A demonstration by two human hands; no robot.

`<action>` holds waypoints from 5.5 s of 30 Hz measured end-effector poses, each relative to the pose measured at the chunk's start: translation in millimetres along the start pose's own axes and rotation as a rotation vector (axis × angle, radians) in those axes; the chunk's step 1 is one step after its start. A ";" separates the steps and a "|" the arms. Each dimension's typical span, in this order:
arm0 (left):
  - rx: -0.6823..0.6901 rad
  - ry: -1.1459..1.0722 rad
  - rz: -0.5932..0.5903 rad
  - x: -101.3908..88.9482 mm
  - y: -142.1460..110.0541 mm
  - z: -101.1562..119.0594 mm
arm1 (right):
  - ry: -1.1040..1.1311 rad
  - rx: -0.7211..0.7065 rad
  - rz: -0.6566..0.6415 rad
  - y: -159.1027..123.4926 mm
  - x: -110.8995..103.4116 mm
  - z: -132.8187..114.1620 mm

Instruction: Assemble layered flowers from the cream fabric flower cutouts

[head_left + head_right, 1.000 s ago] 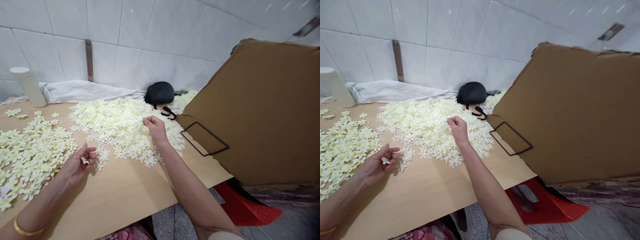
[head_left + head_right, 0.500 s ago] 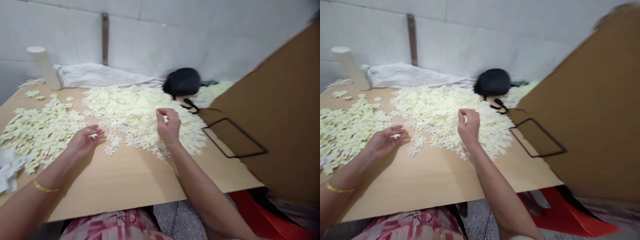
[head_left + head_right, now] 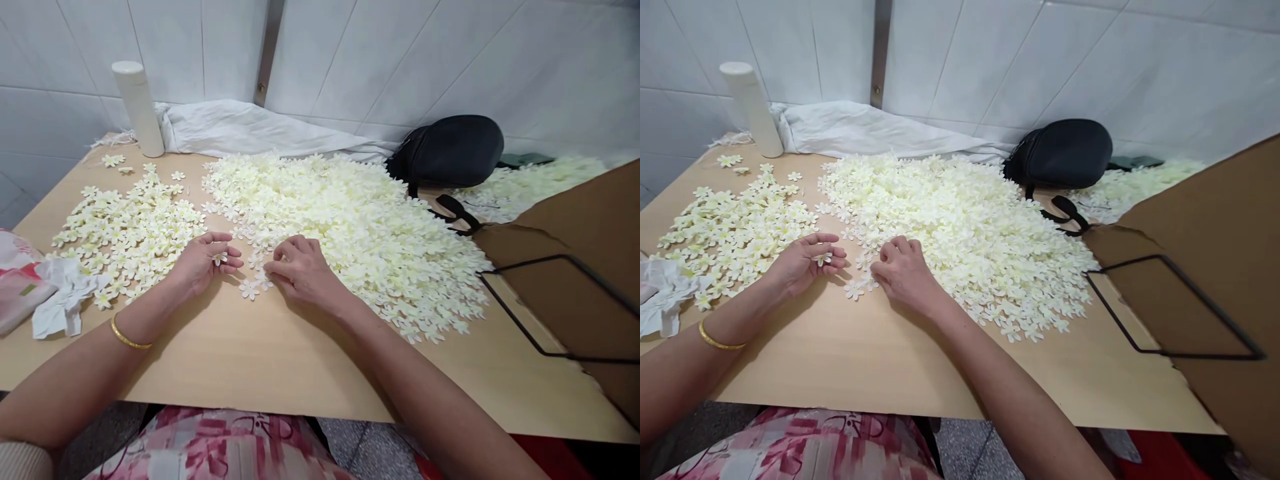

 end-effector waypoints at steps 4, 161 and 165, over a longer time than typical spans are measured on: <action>0.013 0.016 0.000 -1.5 0.6 -1.1 | -0.115 0.098 0.037 -3.3 -2.4 15.3; -0.072 -0.140 -0.152 12.7 -5.9 -19.4 | 1.622 0.768 0.138 10.3 21.8 -13.2; -0.096 -0.080 -0.232 17.0 -9.7 -25.5 | 1.616 0.725 0.122 10.5 22.3 -17.8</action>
Point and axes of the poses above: each hand's wrist, its own y-axis towards the middle knuckle, its own x-axis out of the palm, z = x × y, the point moved 5 cm from there along y, towards the middle knuckle, and after that the axes turned 9 degrees about -y, right-handed, at the moved point
